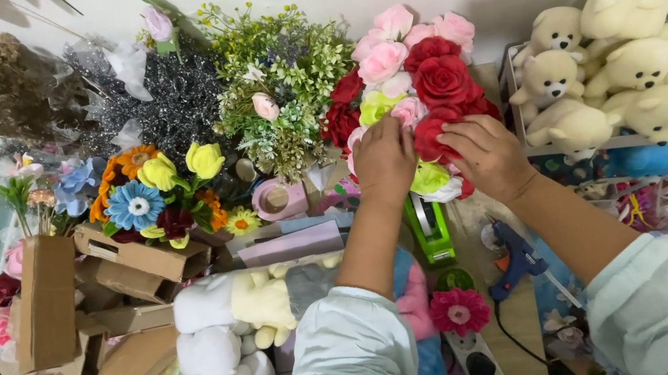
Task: The person arranges artificial flowers and teddy bears on a cluttered table. They pick up red and pink flowers to adjust a bouquet and repeatedly move small white teddy bears from a plastic bag to a wire rack.
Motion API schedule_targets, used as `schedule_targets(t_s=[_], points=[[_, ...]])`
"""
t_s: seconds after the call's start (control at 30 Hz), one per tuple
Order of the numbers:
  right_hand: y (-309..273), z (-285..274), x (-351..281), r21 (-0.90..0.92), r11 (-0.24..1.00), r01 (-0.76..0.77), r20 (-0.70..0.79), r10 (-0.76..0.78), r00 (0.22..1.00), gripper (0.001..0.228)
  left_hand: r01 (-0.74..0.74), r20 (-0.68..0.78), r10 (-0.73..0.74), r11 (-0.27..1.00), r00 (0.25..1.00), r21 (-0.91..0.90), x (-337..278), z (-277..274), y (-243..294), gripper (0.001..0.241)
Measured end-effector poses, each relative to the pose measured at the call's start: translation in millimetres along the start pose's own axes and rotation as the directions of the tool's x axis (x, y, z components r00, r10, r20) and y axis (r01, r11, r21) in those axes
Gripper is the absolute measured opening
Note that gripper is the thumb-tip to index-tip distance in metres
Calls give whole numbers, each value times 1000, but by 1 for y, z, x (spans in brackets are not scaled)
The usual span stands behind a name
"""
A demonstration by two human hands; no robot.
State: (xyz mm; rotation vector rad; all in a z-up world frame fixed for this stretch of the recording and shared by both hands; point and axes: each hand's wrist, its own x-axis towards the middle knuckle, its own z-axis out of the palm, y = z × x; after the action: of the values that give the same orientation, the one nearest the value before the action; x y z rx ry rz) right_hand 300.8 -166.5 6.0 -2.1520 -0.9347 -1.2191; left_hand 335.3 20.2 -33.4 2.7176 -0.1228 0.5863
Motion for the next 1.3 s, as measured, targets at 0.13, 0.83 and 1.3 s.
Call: schedule_targets(t_s=[0.13, 0.83, 1.3], points=[[21, 35, -30, -46, 999, 0, 95, 5, 995, 20, -32, 9, 32, 999, 999, -2, -2, -10, 1, 25], [4, 49, -145, -185, -41, -982, 610, 778, -148, 85, -72, 36, 70, 997, 997, 41, -18, -32, 23, 55], [-21, -11, -128, 135, 42, -990, 416, 904, 95, 38, -81, 29, 80, 995, 996, 52, -19, -15, 7, 55]])
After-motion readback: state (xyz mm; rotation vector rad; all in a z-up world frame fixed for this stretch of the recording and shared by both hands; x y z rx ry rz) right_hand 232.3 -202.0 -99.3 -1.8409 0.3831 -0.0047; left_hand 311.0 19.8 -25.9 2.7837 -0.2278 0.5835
